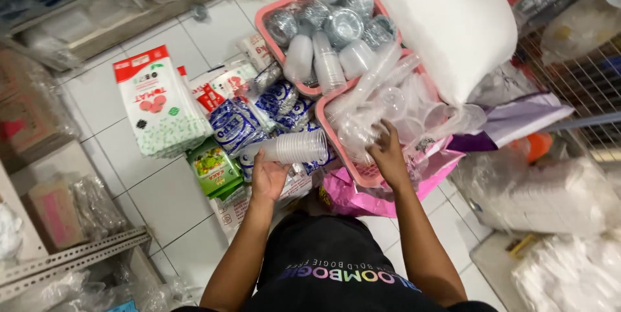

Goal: The person picks up a stack of plastic cups and a plastic container, placing them into a pink bag and a pink basket. They then retrieve a long stack of plastic cups from a shelf and add it to the bag.

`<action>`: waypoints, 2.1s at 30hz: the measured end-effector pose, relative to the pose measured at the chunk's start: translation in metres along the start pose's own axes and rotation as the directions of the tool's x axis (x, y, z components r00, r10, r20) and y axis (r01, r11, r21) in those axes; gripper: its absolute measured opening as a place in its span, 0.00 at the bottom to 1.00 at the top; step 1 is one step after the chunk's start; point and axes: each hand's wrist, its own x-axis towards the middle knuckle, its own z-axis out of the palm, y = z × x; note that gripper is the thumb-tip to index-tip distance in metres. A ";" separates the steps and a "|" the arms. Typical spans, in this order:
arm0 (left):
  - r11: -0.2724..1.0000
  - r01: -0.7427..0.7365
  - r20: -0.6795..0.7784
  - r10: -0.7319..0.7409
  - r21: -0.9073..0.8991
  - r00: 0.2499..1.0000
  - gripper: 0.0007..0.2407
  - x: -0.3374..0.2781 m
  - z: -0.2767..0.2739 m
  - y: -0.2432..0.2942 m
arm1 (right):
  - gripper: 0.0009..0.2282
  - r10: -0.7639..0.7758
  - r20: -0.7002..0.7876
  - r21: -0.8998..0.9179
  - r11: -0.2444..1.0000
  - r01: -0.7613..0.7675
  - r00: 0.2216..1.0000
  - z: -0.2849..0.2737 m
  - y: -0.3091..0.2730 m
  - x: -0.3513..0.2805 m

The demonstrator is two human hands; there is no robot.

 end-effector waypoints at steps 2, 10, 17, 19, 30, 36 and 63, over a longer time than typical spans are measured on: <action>0.999 0.023 -0.031 -0.022 0.040 0.999 0.30 0.013 -0.001 -0.002 | 0.35 0.033 0.096 0.187 0.981 -0.051 0.995 -0.011 -0.003 -0.029; 0.957 0.219 0.096 -0.239 0.189 0.966 0.26 0.049 0.001 -0.019 | 0.41 0.075 0.066 0.101 0.992 -0.082 0.995 -0.002 -0.007 -0.067; 0.948 0.257 0.092 -0.278 0.186 0.956 0.27 0.052 0.012 -0.027 | 0.33 0.063 0.181 0.168 0.981 -0.094 0.981 0.034 -0.010 -0.034; 0.962 0.217 0.100 -0.235 0.164 0.967 0.28 0.053 0.008 -0.014 | 0.27 -0.049 0.087 -0.017 0.999 0.051 0.995 0.042 -0.011 -0.003; 0.991 0.029 -0.106 -0.015 0.132 0.994 0.32 0.018 -0.032 0.043 | 0.20 -0.619 0.116 -0.650 0.544 0.530 0.777 0.089 -0.028 0.143; 0.999 0.022 -0.049 -0.020 0.033 0.999 0.29 -0.005 -0.051 0.051 | 0.14 -0.718 0.090 -0.626 0.498 0.599 0.691 0.082 -0.007 0.148; 0.991 0.065 -0.021 -0.063 0.115 0.998 0.31 -0.062 -0.045 0.005 | 0.10 -0.097 -0.282 0.187 0.970 0.154 0.955 -0.020 0.033 -0.032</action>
